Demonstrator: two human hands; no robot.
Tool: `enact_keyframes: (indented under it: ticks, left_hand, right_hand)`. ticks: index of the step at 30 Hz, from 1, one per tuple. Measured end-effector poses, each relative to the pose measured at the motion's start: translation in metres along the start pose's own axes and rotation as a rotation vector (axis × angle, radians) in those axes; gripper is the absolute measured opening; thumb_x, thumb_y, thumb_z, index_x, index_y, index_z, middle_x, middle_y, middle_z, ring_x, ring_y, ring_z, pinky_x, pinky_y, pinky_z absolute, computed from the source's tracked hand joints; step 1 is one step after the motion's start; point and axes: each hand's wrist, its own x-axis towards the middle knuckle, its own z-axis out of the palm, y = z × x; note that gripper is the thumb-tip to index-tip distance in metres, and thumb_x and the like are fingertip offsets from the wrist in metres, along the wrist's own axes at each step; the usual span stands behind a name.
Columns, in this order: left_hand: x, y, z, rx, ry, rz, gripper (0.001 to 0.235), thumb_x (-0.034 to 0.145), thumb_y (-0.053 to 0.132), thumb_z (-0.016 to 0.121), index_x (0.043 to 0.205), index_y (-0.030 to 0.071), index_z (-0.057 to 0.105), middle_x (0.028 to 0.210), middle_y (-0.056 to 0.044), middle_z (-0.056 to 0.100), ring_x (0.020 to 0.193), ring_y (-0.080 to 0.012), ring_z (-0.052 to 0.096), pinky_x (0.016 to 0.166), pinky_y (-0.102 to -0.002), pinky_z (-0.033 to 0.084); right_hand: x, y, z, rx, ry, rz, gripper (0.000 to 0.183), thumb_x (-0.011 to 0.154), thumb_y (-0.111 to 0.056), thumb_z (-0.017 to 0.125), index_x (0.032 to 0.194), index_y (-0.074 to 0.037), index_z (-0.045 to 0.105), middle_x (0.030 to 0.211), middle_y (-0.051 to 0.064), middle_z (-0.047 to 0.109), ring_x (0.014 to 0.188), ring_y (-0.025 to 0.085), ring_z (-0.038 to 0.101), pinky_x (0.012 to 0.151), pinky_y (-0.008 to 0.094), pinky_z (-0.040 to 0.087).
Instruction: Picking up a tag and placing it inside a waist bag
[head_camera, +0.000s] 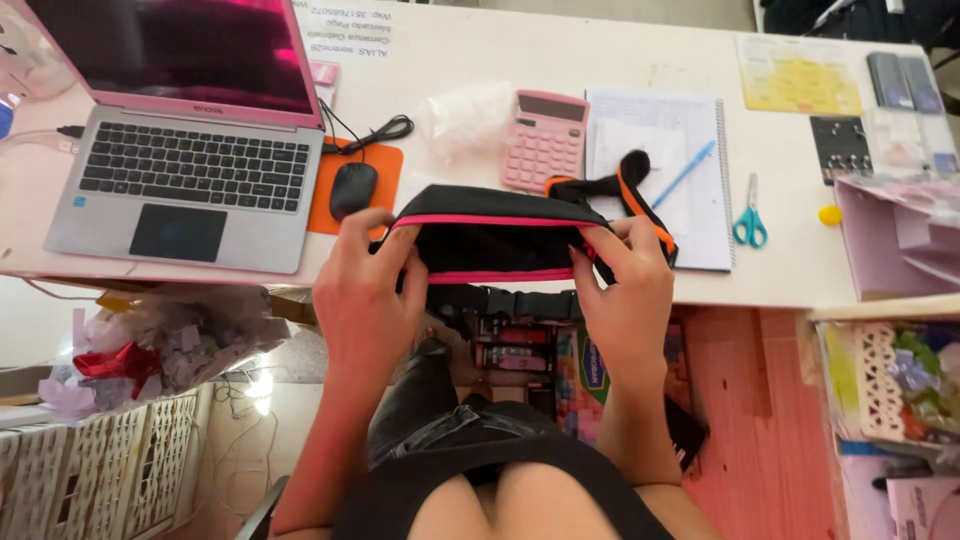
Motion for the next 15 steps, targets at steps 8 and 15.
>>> enact_keyframes:
  ticks: [8, 15]
  left_hand:
    - [0.047, -0.044, 0.025, -0.009, -0.034, -0.103, 0.041, 0.077, 0.016, 0.075, 0.117, 0.024, 0.072, 0.121, -0.002, 0.057, 0.085, -0.0268, 0.068, 0.068, -0.043, 0.056]
    - [0.064, -0.070, 0.050, -0.124, -0.559, -0.249, 0.062, 0.082, 0.011, 0.066, 0.139, 0.032, 0.056, 0.116, -0.003, 0.063, 0.090, -0.0362, 0.072, 0.073, -0.051, 0.058]
  right_hand:
    - [0.050, -0.007, 0.039, -0.042, -0.056, 0.040, 0.035, 0.081, -0.002, 0.082, 0.114, -0.009, 0.072, 0.119, 0.009, 0.051, 0.090, 0.033, 0.068, 0.075, 0.047, 0.058]
    - [0.069, -0.022, 0.087, -0.070, -0.361, 0.210, 0.070, 0.083, 0.008, 0.068, 0.145, -0.016, 0.047, 0.118, 0.013, 0.049, 0.095, 0.051, 0.068, 0.074, 0.061, 0.058]
